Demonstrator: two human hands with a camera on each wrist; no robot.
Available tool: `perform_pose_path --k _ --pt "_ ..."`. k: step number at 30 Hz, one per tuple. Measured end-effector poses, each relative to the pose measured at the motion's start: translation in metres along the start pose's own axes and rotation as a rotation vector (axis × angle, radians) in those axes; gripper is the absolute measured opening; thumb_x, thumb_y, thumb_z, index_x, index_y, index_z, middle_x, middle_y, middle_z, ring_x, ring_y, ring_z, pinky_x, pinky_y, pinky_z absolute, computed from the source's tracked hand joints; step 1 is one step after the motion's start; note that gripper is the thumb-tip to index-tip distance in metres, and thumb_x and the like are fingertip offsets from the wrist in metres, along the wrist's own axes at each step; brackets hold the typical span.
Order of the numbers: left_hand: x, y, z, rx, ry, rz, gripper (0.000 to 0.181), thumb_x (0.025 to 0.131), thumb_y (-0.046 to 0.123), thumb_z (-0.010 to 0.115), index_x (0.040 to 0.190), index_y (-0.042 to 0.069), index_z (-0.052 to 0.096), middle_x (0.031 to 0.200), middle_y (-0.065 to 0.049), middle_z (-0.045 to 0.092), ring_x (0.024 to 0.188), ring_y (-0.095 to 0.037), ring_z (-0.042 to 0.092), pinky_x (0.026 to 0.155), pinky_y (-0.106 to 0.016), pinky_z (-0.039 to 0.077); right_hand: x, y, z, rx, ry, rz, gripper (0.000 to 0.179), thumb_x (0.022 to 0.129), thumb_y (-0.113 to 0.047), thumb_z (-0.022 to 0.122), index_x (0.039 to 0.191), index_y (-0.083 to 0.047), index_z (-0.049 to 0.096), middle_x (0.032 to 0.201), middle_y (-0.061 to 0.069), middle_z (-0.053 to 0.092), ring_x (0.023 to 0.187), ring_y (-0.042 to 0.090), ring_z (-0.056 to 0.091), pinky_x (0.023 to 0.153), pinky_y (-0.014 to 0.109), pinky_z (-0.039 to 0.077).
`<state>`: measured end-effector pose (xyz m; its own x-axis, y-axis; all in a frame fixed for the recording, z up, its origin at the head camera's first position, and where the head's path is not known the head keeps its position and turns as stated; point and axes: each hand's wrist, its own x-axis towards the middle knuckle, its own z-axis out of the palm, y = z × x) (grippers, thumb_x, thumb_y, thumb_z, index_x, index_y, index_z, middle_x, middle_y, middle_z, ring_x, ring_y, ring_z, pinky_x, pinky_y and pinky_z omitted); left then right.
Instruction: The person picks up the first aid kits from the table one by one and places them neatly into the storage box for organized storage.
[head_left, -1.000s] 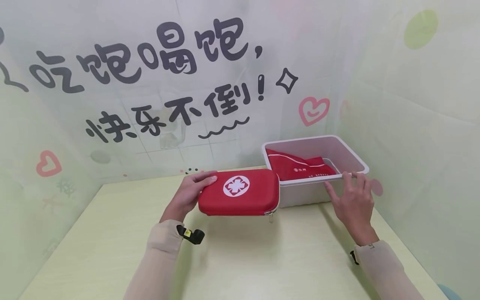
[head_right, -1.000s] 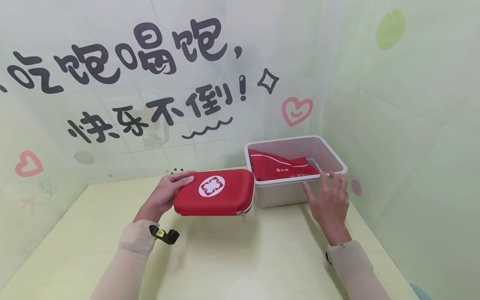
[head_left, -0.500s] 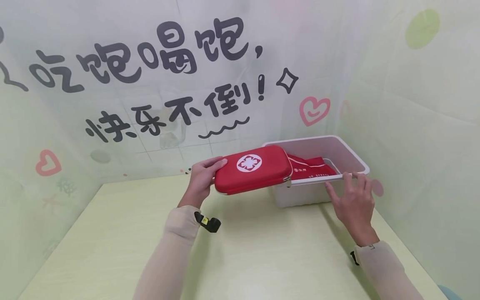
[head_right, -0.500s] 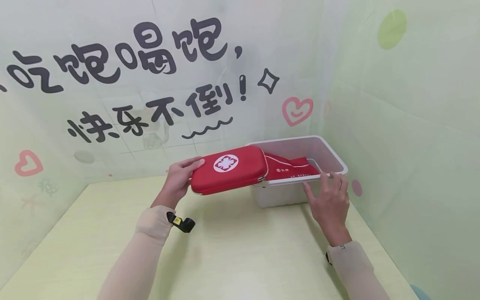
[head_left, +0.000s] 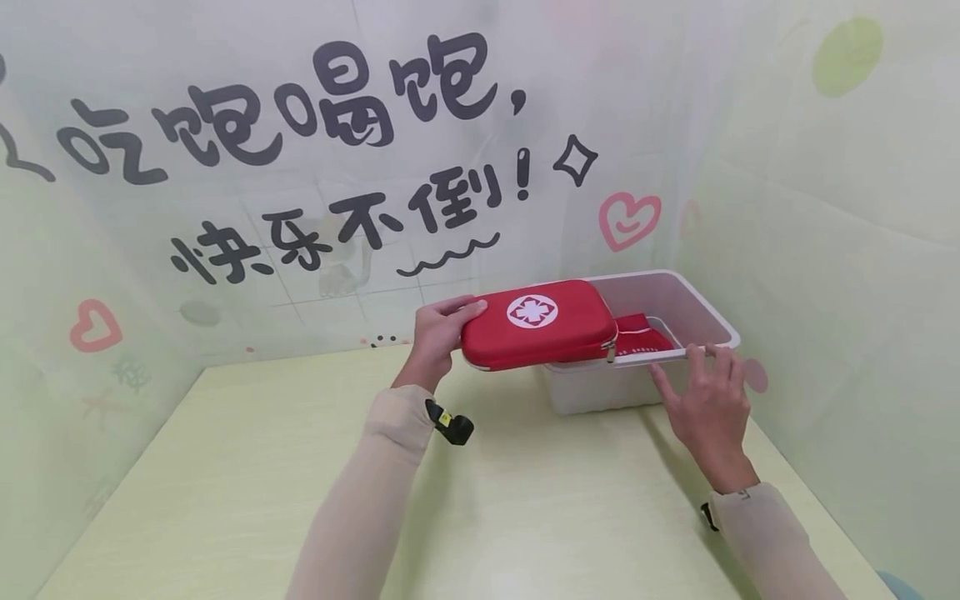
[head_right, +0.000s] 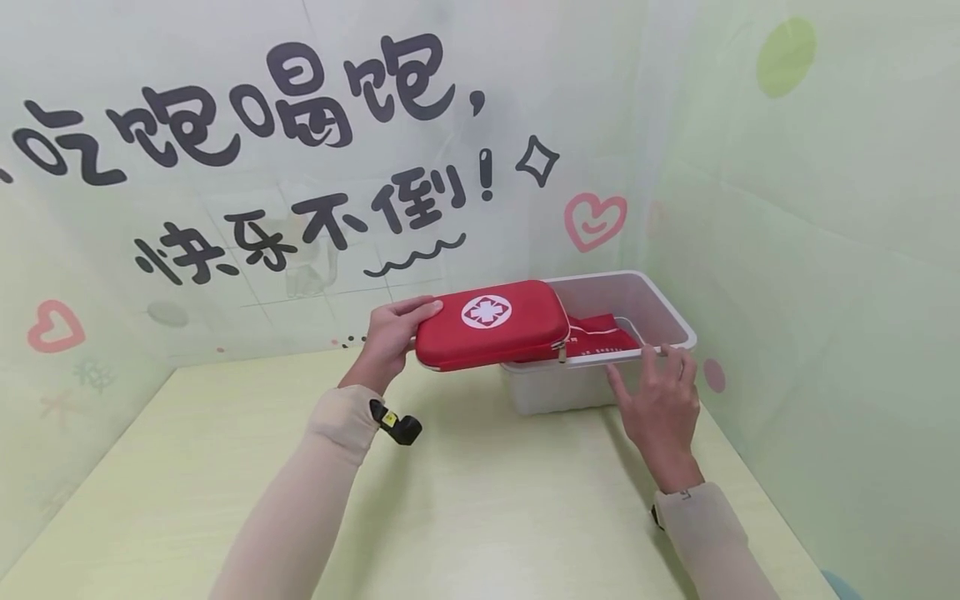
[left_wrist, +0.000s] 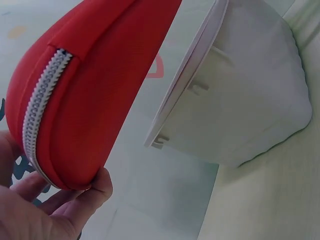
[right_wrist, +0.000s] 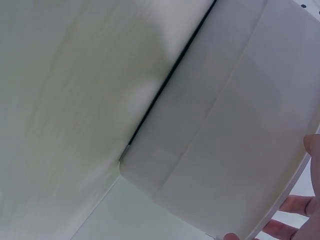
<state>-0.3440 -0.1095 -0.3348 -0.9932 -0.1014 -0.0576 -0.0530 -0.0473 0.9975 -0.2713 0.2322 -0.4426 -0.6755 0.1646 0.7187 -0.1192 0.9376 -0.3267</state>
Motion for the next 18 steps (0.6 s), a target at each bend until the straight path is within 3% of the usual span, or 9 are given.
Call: perform_pose_path --k 18 --pt "0.005 0.005 0.048 0.020 0.003 0.034 0.043 0.086 0.021 0.079 0.125 0.006 0.068 0.113 -0.014 0.069 0.090 -0.027 0.073 0.075 -0.032 0.060 0.002 0.003 0.002 0.013 0.011 -0.007 0.054 0.087 -0.038 0.071 0.119 0.003 0.054 0.123 0.030 0.049 0.114 0.048 0.045 0.056 0.065 0.051"
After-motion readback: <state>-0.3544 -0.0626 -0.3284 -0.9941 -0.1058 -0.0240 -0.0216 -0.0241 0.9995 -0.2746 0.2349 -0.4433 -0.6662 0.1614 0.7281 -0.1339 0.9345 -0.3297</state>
